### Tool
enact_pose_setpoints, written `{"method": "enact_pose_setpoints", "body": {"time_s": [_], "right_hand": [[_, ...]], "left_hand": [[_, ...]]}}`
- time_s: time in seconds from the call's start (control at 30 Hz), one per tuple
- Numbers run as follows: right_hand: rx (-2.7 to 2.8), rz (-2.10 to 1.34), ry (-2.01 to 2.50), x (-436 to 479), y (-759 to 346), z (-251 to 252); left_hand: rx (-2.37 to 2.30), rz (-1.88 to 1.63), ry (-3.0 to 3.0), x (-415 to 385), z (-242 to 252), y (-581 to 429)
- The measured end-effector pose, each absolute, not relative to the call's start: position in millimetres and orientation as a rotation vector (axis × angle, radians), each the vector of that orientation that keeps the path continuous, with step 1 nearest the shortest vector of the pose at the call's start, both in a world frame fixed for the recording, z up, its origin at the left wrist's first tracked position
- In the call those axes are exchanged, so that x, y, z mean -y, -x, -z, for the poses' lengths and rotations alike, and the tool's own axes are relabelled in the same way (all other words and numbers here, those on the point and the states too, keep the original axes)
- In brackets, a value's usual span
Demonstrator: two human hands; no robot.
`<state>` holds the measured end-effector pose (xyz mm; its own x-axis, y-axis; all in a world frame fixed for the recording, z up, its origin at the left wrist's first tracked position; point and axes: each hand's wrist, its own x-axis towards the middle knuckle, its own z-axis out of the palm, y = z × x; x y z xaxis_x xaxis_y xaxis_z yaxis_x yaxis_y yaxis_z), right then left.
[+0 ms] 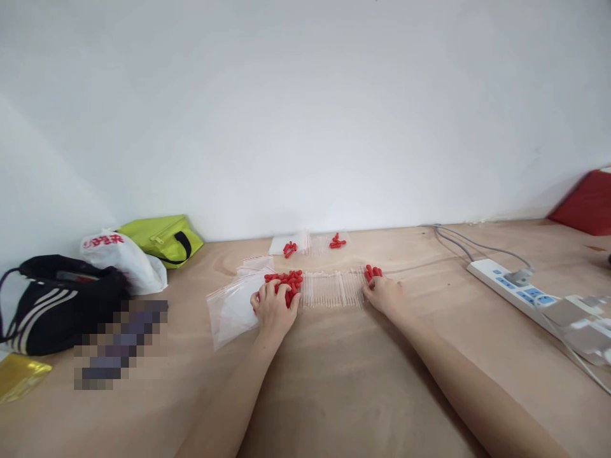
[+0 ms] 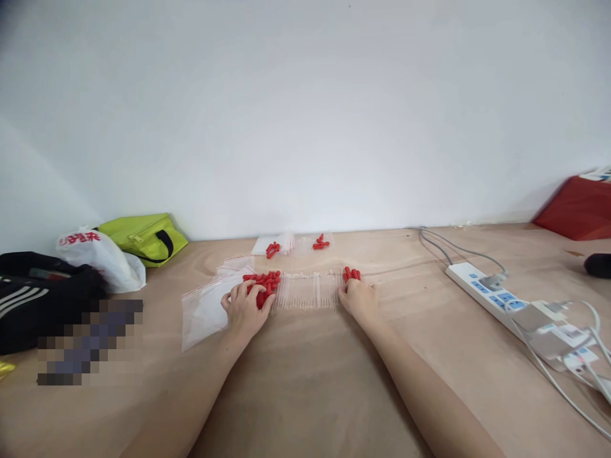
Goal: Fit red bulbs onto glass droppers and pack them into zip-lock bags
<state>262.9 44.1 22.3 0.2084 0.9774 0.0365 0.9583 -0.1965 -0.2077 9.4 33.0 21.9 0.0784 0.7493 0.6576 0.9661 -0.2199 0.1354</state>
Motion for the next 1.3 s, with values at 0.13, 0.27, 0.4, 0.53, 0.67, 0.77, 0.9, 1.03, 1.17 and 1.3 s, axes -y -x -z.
{"method": "enact_pose_setpoints", "body": {"time_s": [0.13, 0.27, 0.4, 0.53, 0.67, 0.77, 0.9, 1.03, 1.17, 1.3], "right_hand": [[1.828, -0.237, 2.354, -44.1, -258.4, -26.0], [1.803, -0.295, 2.377, -44.0, -256.8, -27.0], [1.786, -0.309, 2.331, -44.8, -259.4, -25.4], [1.780, -0.231, 2.277, -42.6, -264.4, -20.1], [1.820, -0.148, 2.026, -30.2, -272.0, -10.4], [2.009, -0.121, 1.674, -14.4, -276.5, -3.3], [2.239, -0.089, 1.352, 5.4, -276.8, 0.7], [2.308, -0.124, 1.268, 13.0, -275.3, -2.7], [2.278, -0.176, 1.257, 12.0, -267.0, -9.2], [2.252, -0.227, 1.276, 9.6, -247.5, -12.6]], "left_hand": [[1.767, 0.846, 1.981, -36.6, -23.1, -13.9], [1.809, 0.881, 1.944, -37.4, -23.0, -15.7], [1.770, 0.998, 1.917, -30.7, -23.9, -15.3], [1.654, 1.163, 1.999, -11.1, -24.1, -13.9], [1.467, 1.155, 2.383, 10.7, -21.4, -9.2], [1.432, 1.060, 2.606, 18.6, -19.4, -4.7], [1.493, 0.980, 2.704, 19.3, -19.4, -1.7], [1.537, 0.973, 2.734, 19.8, -22.8, -3.8], [1.527, 0.953, 2.773, 19.7, -22.8, -9.2], [1.517, 0.976, 2.786, 12.9, -15.0, -14.8]]}}
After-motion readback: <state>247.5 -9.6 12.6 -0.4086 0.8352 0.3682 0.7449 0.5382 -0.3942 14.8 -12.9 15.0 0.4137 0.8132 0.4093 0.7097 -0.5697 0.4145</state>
